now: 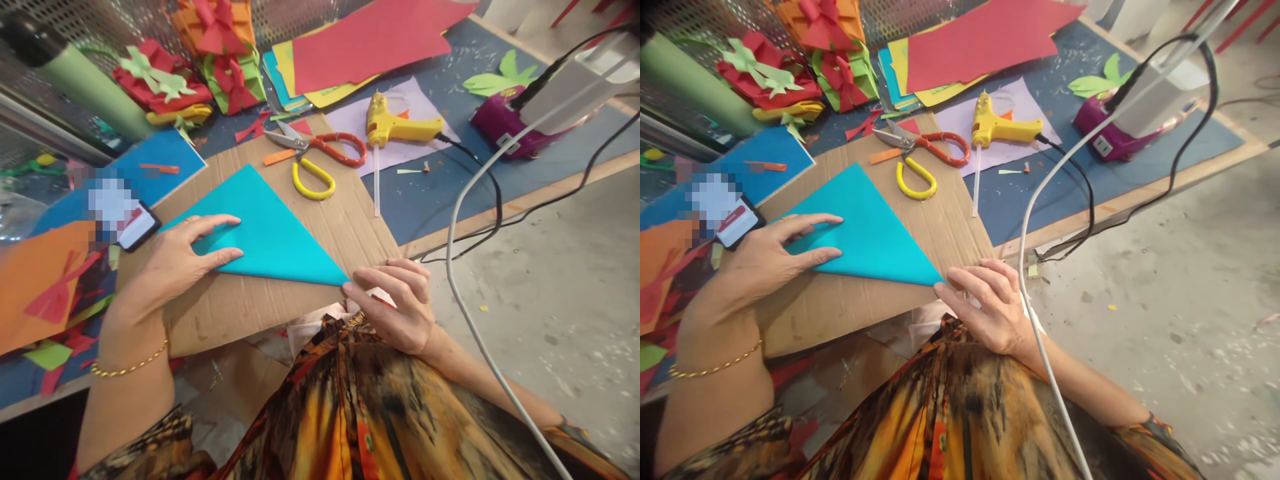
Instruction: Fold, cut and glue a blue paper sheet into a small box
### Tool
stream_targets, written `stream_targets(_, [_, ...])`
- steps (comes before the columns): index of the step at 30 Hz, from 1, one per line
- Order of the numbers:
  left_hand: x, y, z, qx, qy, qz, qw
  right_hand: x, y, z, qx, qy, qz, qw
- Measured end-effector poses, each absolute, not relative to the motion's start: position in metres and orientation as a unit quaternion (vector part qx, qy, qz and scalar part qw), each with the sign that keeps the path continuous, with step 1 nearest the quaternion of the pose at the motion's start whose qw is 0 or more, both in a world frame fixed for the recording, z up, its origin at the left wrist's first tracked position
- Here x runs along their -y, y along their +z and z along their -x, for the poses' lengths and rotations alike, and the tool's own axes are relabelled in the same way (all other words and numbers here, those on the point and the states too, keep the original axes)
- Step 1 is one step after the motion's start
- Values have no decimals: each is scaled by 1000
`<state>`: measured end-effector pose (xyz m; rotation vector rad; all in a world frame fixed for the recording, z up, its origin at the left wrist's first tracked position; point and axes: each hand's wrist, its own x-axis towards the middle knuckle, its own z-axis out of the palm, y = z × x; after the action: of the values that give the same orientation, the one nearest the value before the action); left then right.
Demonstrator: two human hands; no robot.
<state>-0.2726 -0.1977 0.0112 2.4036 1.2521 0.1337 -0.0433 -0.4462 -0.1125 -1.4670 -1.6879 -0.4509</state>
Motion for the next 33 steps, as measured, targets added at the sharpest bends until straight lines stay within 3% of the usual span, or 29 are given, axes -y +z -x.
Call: stream_targets(33, [194, -4, 289, -433, 25, -874, 219, 437, -101, 50, 726, -149, 538, 401])
